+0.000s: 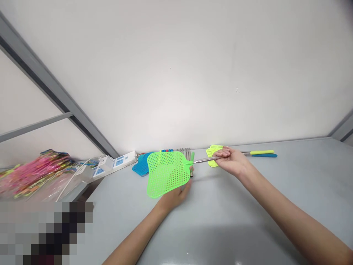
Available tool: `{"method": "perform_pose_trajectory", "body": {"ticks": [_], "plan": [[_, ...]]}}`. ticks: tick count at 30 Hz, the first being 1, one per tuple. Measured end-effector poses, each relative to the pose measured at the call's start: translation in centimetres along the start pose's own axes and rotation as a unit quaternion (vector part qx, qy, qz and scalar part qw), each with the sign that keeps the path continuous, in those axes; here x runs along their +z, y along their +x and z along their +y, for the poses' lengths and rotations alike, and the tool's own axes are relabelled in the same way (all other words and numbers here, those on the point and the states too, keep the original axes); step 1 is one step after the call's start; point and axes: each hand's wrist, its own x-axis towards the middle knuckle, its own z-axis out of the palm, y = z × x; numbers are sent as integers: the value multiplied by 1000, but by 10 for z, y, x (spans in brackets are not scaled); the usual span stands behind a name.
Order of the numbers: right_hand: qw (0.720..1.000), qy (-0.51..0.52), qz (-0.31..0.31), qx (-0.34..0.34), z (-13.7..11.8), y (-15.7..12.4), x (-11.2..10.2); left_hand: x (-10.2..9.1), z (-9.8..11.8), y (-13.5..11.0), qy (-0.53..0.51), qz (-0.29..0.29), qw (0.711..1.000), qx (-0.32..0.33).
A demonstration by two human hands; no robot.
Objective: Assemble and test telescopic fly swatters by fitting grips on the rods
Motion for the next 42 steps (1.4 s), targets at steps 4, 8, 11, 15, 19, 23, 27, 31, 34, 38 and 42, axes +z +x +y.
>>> {"method": "perform_pose_trajectory", "body": {"ticks": [4,8,11,15,19,23,27,31,34,38,42], "plan": [[1000,-1,2,-16,8,2,-4,0,21,-3,35,-40,989,139],[998,22,-13,-58,-8,-4,1,0,36,-5,-1,-50,975,218],[996,42,-22,-81,-23,-5,3,-3,46,-6,-26,-45,972,229],[997,44,7,-70,-26,4,-3,-8,58,-10,-58,-9,963,263],[998,32,51,-27,-3,15,-14,-12,67,-14,-87,36,949,301],[996,14,87,15,32,15,-29,-9,74,-14,-92,34,953,286],[994,-6,87,66,56,13,-48,0,74,-17,-57,-26,962,267],[993,-20,78,83,63,17,-67,5,71,-18,-61,-60,968,234],[991,-36,73,102,64,16,-78,5,70,-15,-69,-89,977,182],[986,-55,51,147,64,8,-86,3,72,-13,-73,-145,979,123],[978,-79,1,193,63,1,-87,4,73,-13,-80,-173,977,91]]}}
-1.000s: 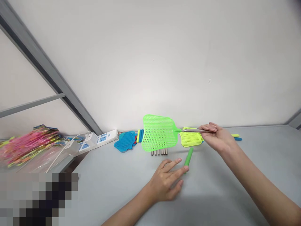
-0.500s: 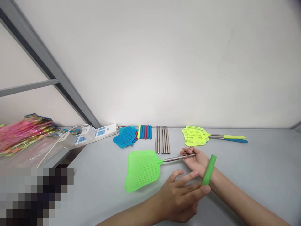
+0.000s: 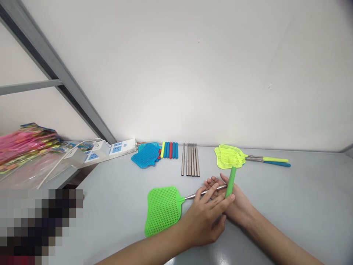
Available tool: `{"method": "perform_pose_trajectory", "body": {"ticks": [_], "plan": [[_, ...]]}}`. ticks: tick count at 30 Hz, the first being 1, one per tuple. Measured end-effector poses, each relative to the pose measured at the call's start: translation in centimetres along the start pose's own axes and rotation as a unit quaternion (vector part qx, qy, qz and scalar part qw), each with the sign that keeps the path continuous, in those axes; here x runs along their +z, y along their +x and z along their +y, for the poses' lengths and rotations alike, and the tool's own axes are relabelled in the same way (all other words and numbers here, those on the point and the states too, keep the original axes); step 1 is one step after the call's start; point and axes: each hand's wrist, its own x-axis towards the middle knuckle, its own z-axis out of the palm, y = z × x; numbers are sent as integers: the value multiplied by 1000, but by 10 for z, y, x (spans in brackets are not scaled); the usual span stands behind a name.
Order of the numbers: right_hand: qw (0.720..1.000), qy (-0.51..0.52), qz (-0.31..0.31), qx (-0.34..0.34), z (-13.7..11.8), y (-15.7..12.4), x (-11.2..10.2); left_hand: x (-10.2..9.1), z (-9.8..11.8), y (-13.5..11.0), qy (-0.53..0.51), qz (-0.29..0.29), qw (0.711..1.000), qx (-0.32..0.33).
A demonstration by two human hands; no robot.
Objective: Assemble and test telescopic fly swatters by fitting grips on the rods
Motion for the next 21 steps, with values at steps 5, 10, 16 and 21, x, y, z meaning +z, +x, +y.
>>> {"method": "perform_pose_trajectory", "body": {"ticks": [5,10,16,21], "plan": [[994,-102,-17,-39,-5,-1,-3,0,-1,0,-3,-3,998,-62],[986,-144,-54,-58,-11,-2,-11,-1,-2,1,-1,-11,997,-76],[980,-172,-91,-42,-18,-5,-14,-1,-4,3,-13,40,995,-86],[977,-175,-101,-71,-24,-1,-18,5,-11,2,-7,78,993,-83]]}}
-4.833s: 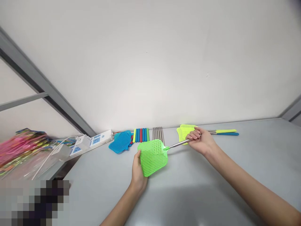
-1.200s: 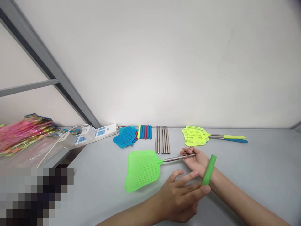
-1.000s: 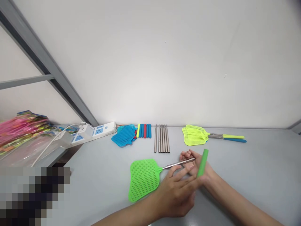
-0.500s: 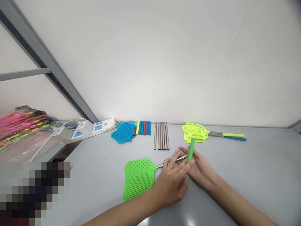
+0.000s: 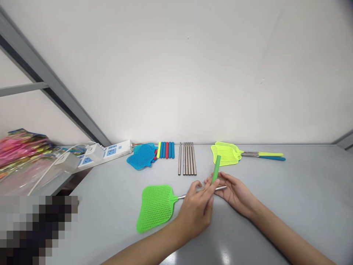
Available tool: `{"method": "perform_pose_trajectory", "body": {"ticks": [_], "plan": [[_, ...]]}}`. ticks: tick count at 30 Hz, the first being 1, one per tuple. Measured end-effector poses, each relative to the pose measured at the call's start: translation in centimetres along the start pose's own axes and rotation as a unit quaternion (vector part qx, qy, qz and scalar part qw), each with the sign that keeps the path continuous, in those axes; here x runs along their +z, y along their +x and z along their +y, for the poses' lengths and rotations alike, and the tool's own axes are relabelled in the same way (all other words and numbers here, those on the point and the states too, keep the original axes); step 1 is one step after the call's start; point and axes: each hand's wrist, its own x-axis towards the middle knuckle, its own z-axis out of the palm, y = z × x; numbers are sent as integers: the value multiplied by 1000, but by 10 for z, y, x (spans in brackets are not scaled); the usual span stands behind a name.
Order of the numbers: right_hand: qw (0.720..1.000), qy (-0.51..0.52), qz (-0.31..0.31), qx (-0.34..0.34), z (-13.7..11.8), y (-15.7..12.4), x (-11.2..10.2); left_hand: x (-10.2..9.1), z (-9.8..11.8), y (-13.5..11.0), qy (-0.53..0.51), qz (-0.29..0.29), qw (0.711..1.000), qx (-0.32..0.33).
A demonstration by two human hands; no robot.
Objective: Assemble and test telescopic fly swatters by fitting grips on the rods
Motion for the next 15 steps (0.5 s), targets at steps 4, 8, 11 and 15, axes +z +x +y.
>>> {"method": "perform_pose_trajectory", "body": {"ticks": [4,8,11,15], "plan": [[1000,-8,-6,-4,-3,-1,-3,4,-7,-2,19,-17,1000,0],[999,-25,-18,-9,-5,-4,-1,6,-8,-2,23,-29,999,0],[999,-39,-20,-20,-6,-4,0,6,-7,-2,28,-28,999,1],[997,-67,-6,-40,-5,-5,2,6,-6,-2,36,-25,999,12]]}}
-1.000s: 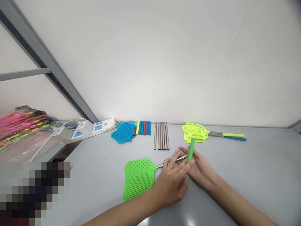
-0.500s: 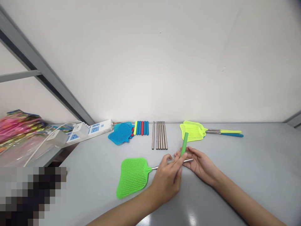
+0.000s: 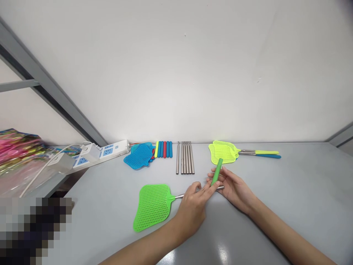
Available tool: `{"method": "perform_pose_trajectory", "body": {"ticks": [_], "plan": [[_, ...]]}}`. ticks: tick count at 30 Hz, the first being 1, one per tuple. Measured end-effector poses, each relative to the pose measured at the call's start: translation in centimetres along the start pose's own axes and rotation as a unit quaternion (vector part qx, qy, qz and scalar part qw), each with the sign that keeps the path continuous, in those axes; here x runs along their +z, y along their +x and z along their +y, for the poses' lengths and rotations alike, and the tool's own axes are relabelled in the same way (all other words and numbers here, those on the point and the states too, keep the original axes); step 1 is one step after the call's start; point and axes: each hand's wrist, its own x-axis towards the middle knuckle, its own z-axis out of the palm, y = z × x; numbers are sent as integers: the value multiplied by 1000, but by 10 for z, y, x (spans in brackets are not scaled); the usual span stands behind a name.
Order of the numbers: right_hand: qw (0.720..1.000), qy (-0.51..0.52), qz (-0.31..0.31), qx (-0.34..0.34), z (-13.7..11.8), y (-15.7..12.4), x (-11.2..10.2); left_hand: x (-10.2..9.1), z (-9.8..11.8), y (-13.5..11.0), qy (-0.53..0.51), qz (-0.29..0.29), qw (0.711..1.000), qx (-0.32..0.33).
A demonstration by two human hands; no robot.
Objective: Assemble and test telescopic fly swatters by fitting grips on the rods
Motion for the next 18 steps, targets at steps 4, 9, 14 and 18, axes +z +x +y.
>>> {"method": "perform_pose_trajectory", "body": {"ticks": [4,9,14,18], "plan": [[998,-51,22,-31,2,-2,3,0,-1,0,-10,6,1000,8],[994,-57,53,-71,-5,0,-2,1,-2,1,-6,14,1000,21],[986,-48,125,-97,-20,1,-15,3,-4,-1,-2,3,1000,17],[984,-72,144,-80,-26,2,-23,2,-5,-1,2,-10,1000,9]]}}
